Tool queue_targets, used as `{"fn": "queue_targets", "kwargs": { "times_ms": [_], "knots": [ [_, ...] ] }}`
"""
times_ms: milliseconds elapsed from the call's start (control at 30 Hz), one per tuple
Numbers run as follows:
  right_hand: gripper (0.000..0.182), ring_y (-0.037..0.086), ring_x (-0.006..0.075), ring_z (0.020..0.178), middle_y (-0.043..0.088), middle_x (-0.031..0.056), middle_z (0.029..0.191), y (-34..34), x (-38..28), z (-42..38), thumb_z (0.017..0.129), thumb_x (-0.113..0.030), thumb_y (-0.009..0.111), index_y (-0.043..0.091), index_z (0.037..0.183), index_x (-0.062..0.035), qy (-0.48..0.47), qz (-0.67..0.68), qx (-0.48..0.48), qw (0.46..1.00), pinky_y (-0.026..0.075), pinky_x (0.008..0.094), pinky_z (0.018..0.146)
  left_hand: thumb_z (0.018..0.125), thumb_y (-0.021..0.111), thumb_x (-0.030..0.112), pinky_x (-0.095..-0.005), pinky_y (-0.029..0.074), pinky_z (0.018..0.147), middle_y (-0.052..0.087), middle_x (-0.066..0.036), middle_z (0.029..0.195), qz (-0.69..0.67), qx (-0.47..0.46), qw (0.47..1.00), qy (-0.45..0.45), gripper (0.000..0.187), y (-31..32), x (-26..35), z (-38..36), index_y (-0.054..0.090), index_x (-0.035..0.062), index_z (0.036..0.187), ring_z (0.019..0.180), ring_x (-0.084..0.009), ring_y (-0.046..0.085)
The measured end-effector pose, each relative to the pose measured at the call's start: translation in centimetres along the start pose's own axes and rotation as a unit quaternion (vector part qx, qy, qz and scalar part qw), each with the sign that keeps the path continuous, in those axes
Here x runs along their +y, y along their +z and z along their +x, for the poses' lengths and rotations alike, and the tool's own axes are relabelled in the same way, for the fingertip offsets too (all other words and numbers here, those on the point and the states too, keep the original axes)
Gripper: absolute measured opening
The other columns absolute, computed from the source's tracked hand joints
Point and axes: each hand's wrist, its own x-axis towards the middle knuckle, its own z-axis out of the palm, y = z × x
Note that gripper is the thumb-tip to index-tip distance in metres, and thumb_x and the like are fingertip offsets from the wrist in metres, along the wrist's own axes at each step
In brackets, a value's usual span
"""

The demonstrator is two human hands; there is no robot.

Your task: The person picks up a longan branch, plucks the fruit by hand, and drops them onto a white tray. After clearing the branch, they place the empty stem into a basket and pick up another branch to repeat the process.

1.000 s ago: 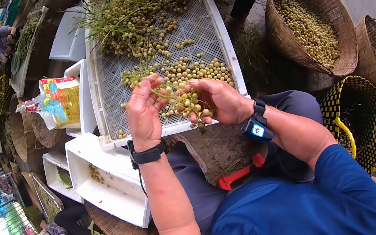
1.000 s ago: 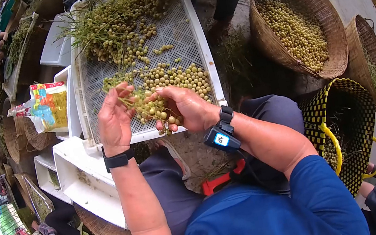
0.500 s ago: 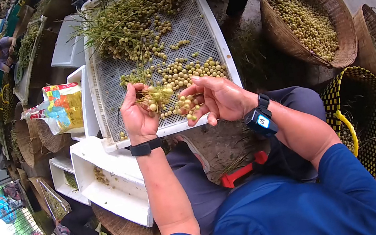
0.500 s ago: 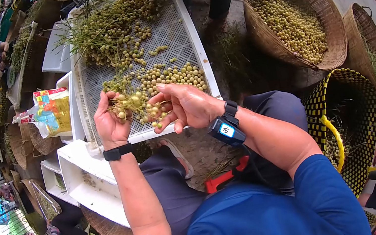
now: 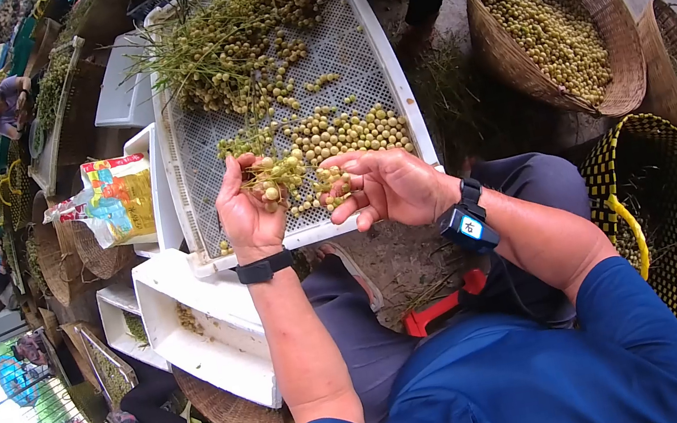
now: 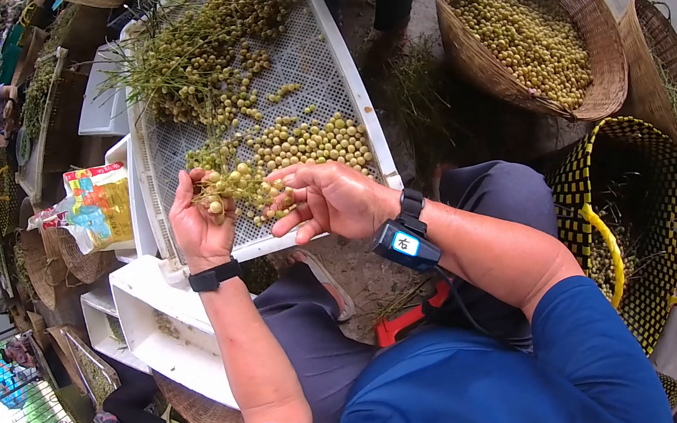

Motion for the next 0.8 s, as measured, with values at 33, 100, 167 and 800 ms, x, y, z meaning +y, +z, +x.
{"fn": "queue_targets", "kwargs": {
  "times_ms": [33,100,167,800],
  "knots": [
    [0.046,0.070,0.0266,0.092,0.061,0.0161,0.113,0.1,0.1,0.0,0.100,-0.022,0.053,0.040,0.139,-0.0019,-0.005,0.015,0.012,1.000,0.061,0.0308,0.066,0.101,0.057,0.029,-0.0312,0.057,0.052,0.068,-0.007,0.085,0.003,0.015,1.000,0.009,0.026,0.0,0.0,0.1,0.065,0.0059,0.092,0.069,-0.0192,0.068],
    [0.050,0.070,0.0247,0.090,0.061,0.0146,0.113,0.2,0.5,0.1,0.097,-0.017,0.058,0.038,0.140,-0.0023,-0.014,0.008,0.024,1.000,0.060,0.0307,0.068,0.101,0.057,0.029,-0.0318,0.058,0.052,0.068,-0.007,0.085,0.007,0.031,0.999,0.017,0.026,-0.3,0.0,0.1,0.065,0.0057,0.092,0.069,-0.0196,0.068],
    [0.055,0.069,0.0228,0.089,0.061,0.0131,0.113,0.2,0.7,0.3,0.094,-0.012,0.063,0.037,0.141,-0.0027,-0.022,0.000,0.037,0.999,0.060,0.0306,0.070,0.101,0.056,0.030,-0.0340,0.059,0.058,0.068,-0.007,0.086,0.006,0.002,1.000,0.009,0.027,-0.8,0.3,0.2,0.065,0.0055,0.093,0.072,-0.0205,0.068],
    [0.058,0.068,0.0188,0.083,0.064,0.0173,0.106,-0.5,-1.3,-0.8,0.090,-0.003,0.068,0.036,0.138,0.0009,-0.082,-0.074,0.078,0.991,0.061,0.0285,0.070,0.104,0.050,0.034,-0.0253,0.051,0.066,0.057,-0.004,0.087,0.059,-0.078,0.978,0.183,0.030,-0.2,2.2,-1.3,0.061,0.0067,0.097,0.075,-0.0136,0.058]
  ]
}}
